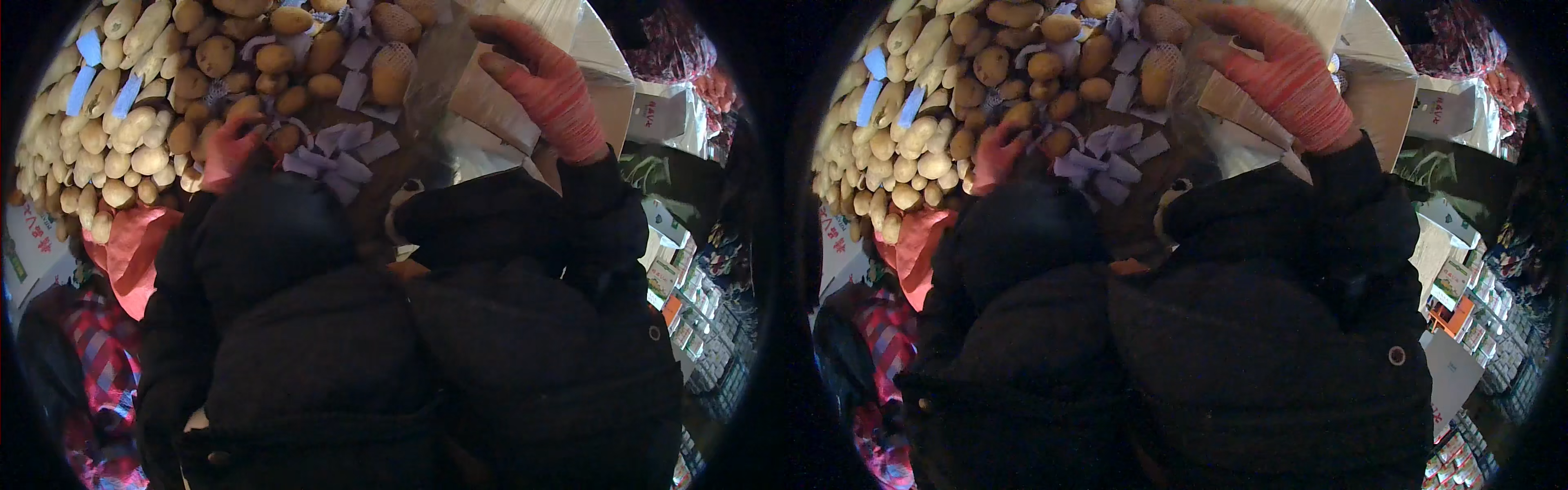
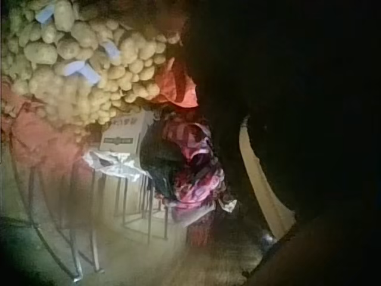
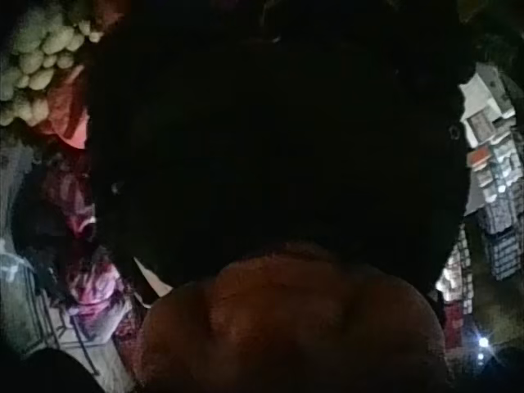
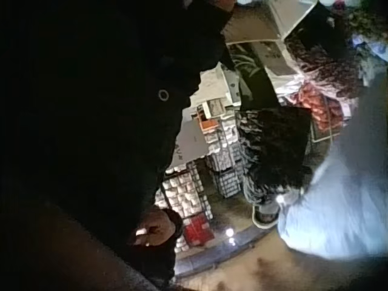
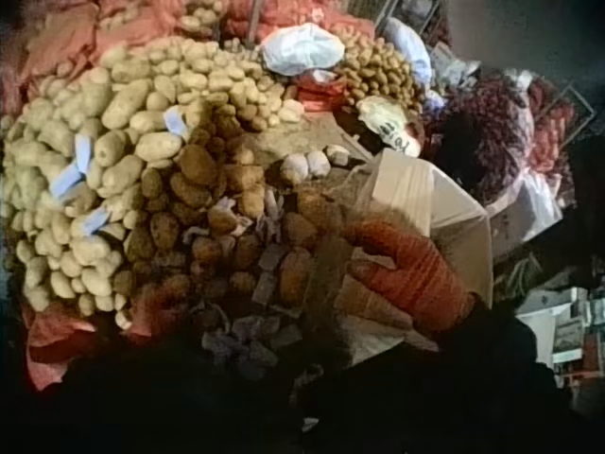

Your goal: Wrapping potatoes with protective nets and paper and placing them into a cardboard box.

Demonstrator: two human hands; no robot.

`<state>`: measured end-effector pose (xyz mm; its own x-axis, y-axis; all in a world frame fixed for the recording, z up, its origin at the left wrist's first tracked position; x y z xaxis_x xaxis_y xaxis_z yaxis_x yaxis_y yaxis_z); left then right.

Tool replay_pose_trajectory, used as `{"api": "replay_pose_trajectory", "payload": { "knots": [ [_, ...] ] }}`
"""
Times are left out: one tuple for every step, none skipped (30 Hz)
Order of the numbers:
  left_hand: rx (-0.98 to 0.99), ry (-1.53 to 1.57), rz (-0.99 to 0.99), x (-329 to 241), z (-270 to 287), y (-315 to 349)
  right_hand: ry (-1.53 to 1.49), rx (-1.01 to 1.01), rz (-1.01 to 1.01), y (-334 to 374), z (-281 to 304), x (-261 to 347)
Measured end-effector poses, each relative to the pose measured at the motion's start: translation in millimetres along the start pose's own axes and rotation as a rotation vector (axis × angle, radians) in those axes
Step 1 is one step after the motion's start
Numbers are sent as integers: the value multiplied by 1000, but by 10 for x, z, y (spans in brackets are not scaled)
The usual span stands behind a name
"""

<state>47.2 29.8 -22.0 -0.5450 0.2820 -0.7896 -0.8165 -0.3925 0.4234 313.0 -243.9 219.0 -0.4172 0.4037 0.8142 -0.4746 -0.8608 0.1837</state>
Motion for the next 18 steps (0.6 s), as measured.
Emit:
{"api": "replay_pose_trajectory", "payload": {
  "knots": [
    [84, -9, -12, 52, -116, -58, 16, 4, -2, 5, 3, -9],
    [157, -25, -29, 95, -215, -92, 31, 8, -4, 10, 3, -17],
    [238, -37, -52, 107, -319, -136, -4, 10, -11, 21, -59, -101],
    [302, -41, -92, 0, -485, -189, -18, 12, -13, 12, -67, -124],
    [365, -45, -133, -47, -610, -254, -32, 14, -16, 5, -74, -150],
    [388, -149, -248, 15, -743, -394, 11, 41, 6, -23, -68, -162],
    [421, -249, -355, 180, -950, -520, 47, 72, 16, -28, -96, -183],
    [462, -350, -471, 238, -1111, -614, 86, 93, 19, -14, -102, -216],
    [495, -466, -503, 180, -1216, -660, 185, 117, 74, -4, -107, -200],
    [525, -583, -534, 117, -1341, -702, 285, 143, 130, 3, -111, -171],
    [552, -699, -565, 75, -1437, -714, 354, 157, 166, 16, -125, -169],
    [536, -782, -601, 74, -1507, -723, 425, 168, 203, 29, -127, -161],
    [518, -864, -635, 82, -1569, -712, 466, 167, 220, 32, -145, -165],
    [496, -946, -668, 94, -1626, -697, 446, 157, 196, 24, -159, -190],
    [456, -912, -635, 96, -1594, -707, 421, 143, 175, 20, -175, -209],
    [415, -878, -599, 103, -1559, -708, 334, 120, 114, 7, -192, -252],
    [373, -842, -562, 107, -1534, -714, 248, 99, 55, 8, -189, -304],
    [348, -609, -416, 92, -1410, -771, 362, 105, 140, 29, -207, -286]
  ]
}}
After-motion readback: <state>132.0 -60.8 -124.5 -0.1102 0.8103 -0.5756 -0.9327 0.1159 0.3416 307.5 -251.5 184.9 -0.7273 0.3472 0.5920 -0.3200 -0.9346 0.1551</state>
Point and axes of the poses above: each hand's wrist, its own y-axis away from the middle knuckle, its own z-axis out of the back of the hand, x = y × z, the point moved 6 cm from there along -y, towards the middle knuckle, and after that the axes turned 7 degrees about x, right-handed, at the moved point
